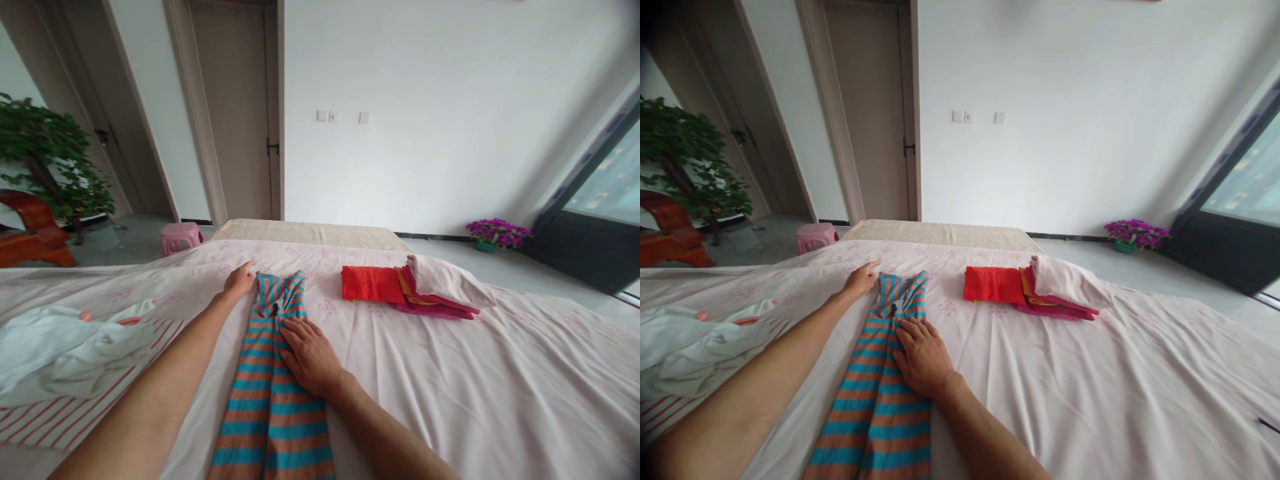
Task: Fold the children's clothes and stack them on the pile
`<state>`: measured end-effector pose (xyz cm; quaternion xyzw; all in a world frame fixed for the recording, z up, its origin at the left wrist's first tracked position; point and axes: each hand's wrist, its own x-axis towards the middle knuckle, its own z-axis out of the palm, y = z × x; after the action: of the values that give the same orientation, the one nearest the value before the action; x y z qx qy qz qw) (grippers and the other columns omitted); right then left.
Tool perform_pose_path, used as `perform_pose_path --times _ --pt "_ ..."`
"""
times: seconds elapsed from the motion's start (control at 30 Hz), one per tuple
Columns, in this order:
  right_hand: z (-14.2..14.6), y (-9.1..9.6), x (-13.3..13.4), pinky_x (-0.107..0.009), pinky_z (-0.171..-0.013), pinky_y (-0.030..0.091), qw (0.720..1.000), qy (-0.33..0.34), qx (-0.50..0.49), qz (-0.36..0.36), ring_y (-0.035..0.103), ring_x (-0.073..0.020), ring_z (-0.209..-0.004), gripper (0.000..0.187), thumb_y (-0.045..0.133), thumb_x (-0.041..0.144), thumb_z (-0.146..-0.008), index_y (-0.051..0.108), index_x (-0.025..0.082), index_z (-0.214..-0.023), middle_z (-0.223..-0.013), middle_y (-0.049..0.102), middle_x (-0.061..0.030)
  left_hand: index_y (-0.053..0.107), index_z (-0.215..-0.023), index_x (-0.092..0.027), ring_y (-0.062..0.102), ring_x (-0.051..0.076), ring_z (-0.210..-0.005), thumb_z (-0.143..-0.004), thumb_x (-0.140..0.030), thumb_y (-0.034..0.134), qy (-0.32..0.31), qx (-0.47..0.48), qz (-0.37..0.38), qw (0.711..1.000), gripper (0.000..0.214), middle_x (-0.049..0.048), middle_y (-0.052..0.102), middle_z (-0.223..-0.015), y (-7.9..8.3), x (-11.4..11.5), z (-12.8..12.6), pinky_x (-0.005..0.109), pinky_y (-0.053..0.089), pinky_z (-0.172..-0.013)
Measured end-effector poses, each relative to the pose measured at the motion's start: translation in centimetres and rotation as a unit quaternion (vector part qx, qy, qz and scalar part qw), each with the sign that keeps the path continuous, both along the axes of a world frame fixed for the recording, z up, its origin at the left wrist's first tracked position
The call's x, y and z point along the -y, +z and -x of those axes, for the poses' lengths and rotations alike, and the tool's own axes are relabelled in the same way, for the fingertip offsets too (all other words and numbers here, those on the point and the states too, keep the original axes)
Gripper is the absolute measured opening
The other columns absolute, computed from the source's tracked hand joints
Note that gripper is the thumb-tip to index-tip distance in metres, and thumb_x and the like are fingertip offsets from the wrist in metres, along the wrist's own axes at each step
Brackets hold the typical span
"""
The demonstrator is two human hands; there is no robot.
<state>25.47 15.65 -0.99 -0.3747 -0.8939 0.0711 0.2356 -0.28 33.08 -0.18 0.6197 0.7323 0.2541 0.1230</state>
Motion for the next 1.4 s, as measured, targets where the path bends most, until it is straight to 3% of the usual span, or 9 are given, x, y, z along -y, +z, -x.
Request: perform_pose_path --times 0.17,0.37,0.57,0.7,0.83,0.9,1.0,1.23,1.4 --pt "0.0 0.3 0.1 -0.041 -0.119 0.023 1.000 0.002 -0.008 0.007 0.041 -0.0222 -0.136 0.044 0.048 0.037 -0.097 0.051 0.020 -0.138 -0.145 0.052 -0.0071 0.074 -0.105 -0.027 0.067 0.016 -0.081 -0.082 -0.026 0.056 -0.068 -0.032 0.011 0.997 0.029 0.0004 0.076 -0.090 -0.4 -1.9 0.4 0.021 0.046 -0.071" --pt "0.0 0.3 0.1 -0.041 -0.120 0.022 1.000 -0.004 -0.005 0.005 0.040 -0.0219 -0.137 0.044 0.048 0.037 -0.098 0.051 0.019 -0.138 -0.146 0.051 -0.0070 0.074 -0.092 -0.022 0.069 0.023 -0.092 -0.085 -0.031 0.052 0.001 -0.072 -0.007 0.997 0.025 0.0078 0.076 -0.095 -0.1 -2.7 0.8 0.026 0.048 -0.077" --pt "0.0 0.3 0.2 -0.040 -0.120 0.022 1.000 -0.003 0.004 0.001 0.039 -0.0212 -0.138 0.044 0.047 0.036 -0.098 0.050 0.020 -0.139 -0.147 0.049 -0.0066 0.049 -0.140 -0.015 0.059 0.022 -0.123 -0.098 -0.033 0.027 -0.039 -0.083 -0.072 0.993 0.051 0.0124 0.061 -0.136 -0.5 -1.2 -0.9 0.031 0.045 -0.099" --pt "0.0 -0.2 0.1 -0.040 -0.120 0.021 1.000 -0.005 0.016 -0.008 0.036 -0.0214 -0.140 0.046 0.044 0.038 -0.100 0.048 0.020 -0.142 -0.149 0.047 -0.0072 0.050 -0.140 -0.022 0.052 0.021 -0.131 -0.093 -0.040 0.044 -0.135 -0.112 -0.078 0.981 0.051 0.0067 0.057 -0.142 -2.2 1.2 -1.2 0.032 0.039 -0.108" --pt "-0.1 -0.7 0.1 -0.041 -0.120 0.021 1.000 -0.004 0.021 -0.012 0.035 -0.0213 -0.142 0.047 0.042 0.039 -0.100 0.046 0.022 -0.144 -0.150 0.045 -0.0065 0.044 -0.144 -0.016 0.041 0.032 -0.139 -0.093 -0.033 0.044 -0.118 -0.141 -0.097 0.978 0.054 0.0173 0.044 -0.151 -3.1 3.6 -0.8 0.052 0.031 -0.113" --pt "-0.1 -0.7 0.1 -0.041 -0.120 0.022 1.000 -0.003 0.014 -0.009 0.036 -0.0212 -0.141 0.047 0.043 0.039 -0.100 0.045 0.022 -0.144 -0.150 0.046 -0.0064 0.040 -0.145 -0.015 0.038 0.031 -0.141 -0.093 -0.027 0.043 -0.124 -0.150 -0.111 0.975 0.054 0.0177 0.039 -0.154 -2.7 5.3 -0.7 0.050 0.030 -0.115" --pt "-0.1 -0.6 0.0 -0.041 -0.118 0.027 1.000 -0.016 -0.014 -0.006 0.039 -0.0227 -0.138 0.050 0.048 0.038 -0.098 0.044 0.020 -0.145 -0.148 0.047 -0.0093 0.046 -0.141 -0.019 0.046 0.023 -0.136 -0.093 -0.022 0.044 -0.225 -0.162 -0.153 0.949 0.048 0.0116 0.046 -0.149 -1.5 9.0 -0.6 0.039 0.037 -0.114" --pt "-2.2 0.7 0.4 -0.032 -0.093 0.048 0.990 -0.100 -0.096 0.029 0.060 -0.0197 -0.104 0.027 0.050 0.017 -0.092 0.066 0.020 -0.113 -0.112 0.065 -0.0086 0.058 -0.128 -0.029 0.065 0.013 -0.108 -0.095 -0.014 0.044 -0.515 -0.173 -0.140 0.828 0.039 0.0027 0.067 -0.121 1.6 21.6 2.7 0.024 0.052 -0.096" --pt "-6.4 3.0 3.7 -0.027 -0.086 0.047 0.998 0.050 0.015 0.029 0.062 -0.0168 -0.096 0.030 0.049 0.013 -0.089 0.070 0.026 -0.107 -0.106 0.069 -0.0023 0.049 -0.141 -0.032 0.064 0.016 -0.116 -0.091 -0.012 0.051 -0.565 -0.195 -0.105 0.795 0.054 0.0037 0.062 -0.136 2.9 27.8 4.9 0.027 0.050 -0.100"
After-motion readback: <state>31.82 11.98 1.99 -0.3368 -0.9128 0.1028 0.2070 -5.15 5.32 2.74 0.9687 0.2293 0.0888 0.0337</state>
